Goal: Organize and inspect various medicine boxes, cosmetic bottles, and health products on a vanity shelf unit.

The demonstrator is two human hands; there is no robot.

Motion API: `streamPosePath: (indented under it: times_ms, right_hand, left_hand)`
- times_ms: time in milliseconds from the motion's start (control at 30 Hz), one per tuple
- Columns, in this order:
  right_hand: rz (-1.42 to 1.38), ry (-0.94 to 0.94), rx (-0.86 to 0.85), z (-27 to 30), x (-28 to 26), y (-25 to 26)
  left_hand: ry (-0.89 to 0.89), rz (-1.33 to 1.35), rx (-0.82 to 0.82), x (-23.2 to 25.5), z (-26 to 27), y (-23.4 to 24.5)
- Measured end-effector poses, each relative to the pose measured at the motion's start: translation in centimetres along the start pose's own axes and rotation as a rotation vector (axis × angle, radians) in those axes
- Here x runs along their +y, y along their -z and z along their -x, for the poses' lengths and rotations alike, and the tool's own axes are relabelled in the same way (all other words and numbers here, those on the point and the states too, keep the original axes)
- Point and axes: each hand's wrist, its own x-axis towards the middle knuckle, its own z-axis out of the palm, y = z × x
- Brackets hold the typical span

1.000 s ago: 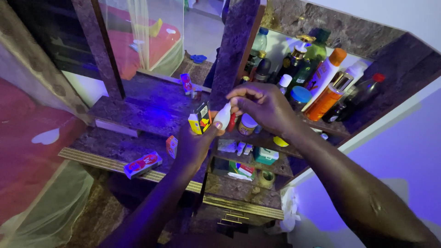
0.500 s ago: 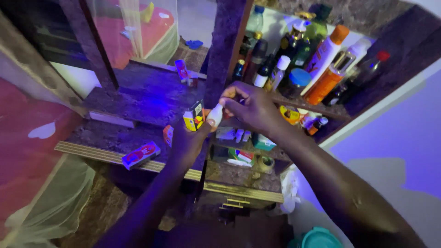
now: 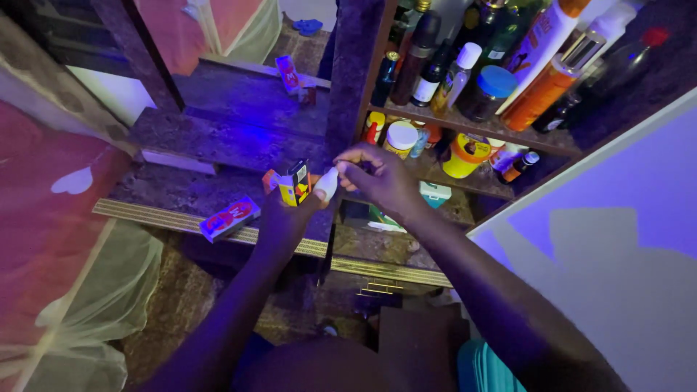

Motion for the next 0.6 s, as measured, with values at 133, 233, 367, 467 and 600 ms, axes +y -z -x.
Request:
streamPosePath:
  times_ms: [133, 233, 367, 467, 600]
  right_hand:
    - [-0.039, -0.01, 0.0, 0.6, -2.9, -2.1]
    - [-0.023, 0.027, 0.026, 0.5, -2.3, -2.7]
    - [-0.04, 0.05, 0.128, 0.1, 0.1, -3.2]
    - [0.01, 0.091, 0.176, 0.2, 2.2, -3.8]
    - [-0.222, 0.0, 0.256, 0.1, 4.5, -5.4]
  left_hand:
    - [-0.032, 0.053, -0.009, 0.4, 0.2, 0.7]
    - [-0.013, 0.056, -0.014, -0.1, 0.0, 1.3]
    - [0.021, -0.133, 0.036, -1.1, 0.0, 2.0]
    - [-0.002, -0.155, 0.037, -1.5, 0.0, 2.0]
    - [0.071, -0.234, 0.044, -0.8, -0.1, 1.9]
